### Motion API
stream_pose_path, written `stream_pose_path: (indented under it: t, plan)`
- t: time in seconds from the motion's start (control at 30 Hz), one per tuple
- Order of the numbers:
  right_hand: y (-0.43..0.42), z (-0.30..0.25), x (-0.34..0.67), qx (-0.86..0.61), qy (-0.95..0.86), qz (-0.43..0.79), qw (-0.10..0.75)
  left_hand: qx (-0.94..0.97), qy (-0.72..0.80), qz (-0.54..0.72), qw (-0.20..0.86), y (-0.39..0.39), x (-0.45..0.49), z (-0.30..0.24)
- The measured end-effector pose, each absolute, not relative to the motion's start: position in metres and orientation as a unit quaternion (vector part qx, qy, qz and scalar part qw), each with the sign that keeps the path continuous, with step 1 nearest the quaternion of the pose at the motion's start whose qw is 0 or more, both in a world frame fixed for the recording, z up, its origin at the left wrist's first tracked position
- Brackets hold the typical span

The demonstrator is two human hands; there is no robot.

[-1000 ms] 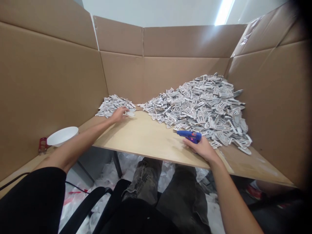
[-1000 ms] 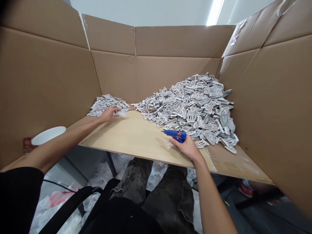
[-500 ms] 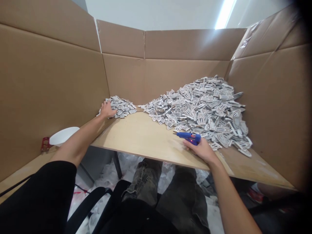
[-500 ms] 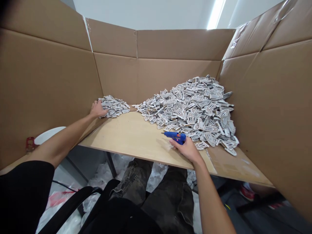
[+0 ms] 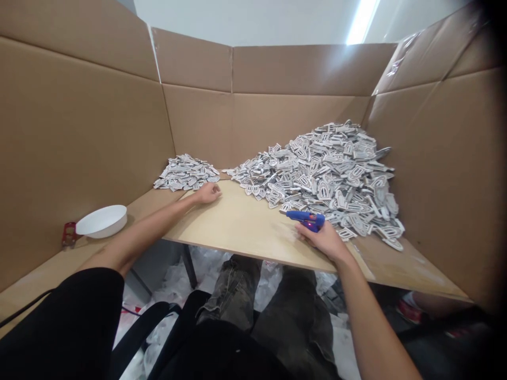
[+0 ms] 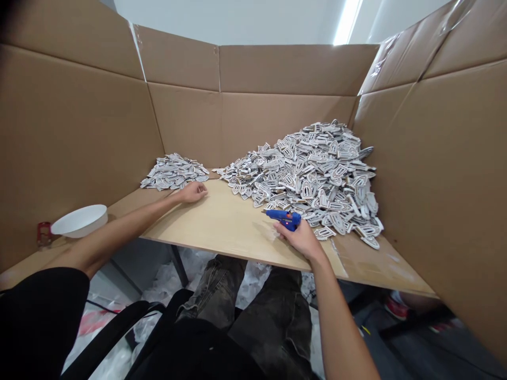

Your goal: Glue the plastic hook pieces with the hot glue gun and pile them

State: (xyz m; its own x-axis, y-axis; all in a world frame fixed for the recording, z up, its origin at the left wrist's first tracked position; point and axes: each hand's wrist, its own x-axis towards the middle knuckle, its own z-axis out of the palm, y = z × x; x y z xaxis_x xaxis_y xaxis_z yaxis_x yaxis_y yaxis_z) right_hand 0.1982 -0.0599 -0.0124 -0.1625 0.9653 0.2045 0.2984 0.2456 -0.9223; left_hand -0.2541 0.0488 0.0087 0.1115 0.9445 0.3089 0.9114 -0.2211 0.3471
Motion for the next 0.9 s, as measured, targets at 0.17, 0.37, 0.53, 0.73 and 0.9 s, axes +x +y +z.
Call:
stream_pose_path:
  t: [0.17, 0.37, 0.53, 0.73, 0.9]
  plan:
    - [-0.059, -0.013, 0.198, -0.473, -0.662, 0.384, 0.436, 0.762, 0.563, 0.274, 0.166, 0.052, -0.229, 0.006]
    - [-0.063, -0.01, 0.196, -0.467, -0.655, 0.387, 0.45, 0.746, 0.574, 0.242, 0.234, 0.062, -0.212, 0.012]
    - [-0.063, -0.01, 0.196, -0.469, -0.644, 0.396, 0.457, 0.748, 0.549, 0.277, 0.252, 0.057, -0.192, 0.023]
    - [-0.054, -0.009, 0.195, -0.46, -0.588, 0.346, 0.569, 0.698, 0.401, 0.408, 0.431, 0.026, -0.103, 0.028]
    - [-0.055, 0.001, 0.191, -0.435, -0.592, 0.311, 0.602, 0.669, 0.34, 0.422, 0.509, 0.0, -0.025, 0.02]
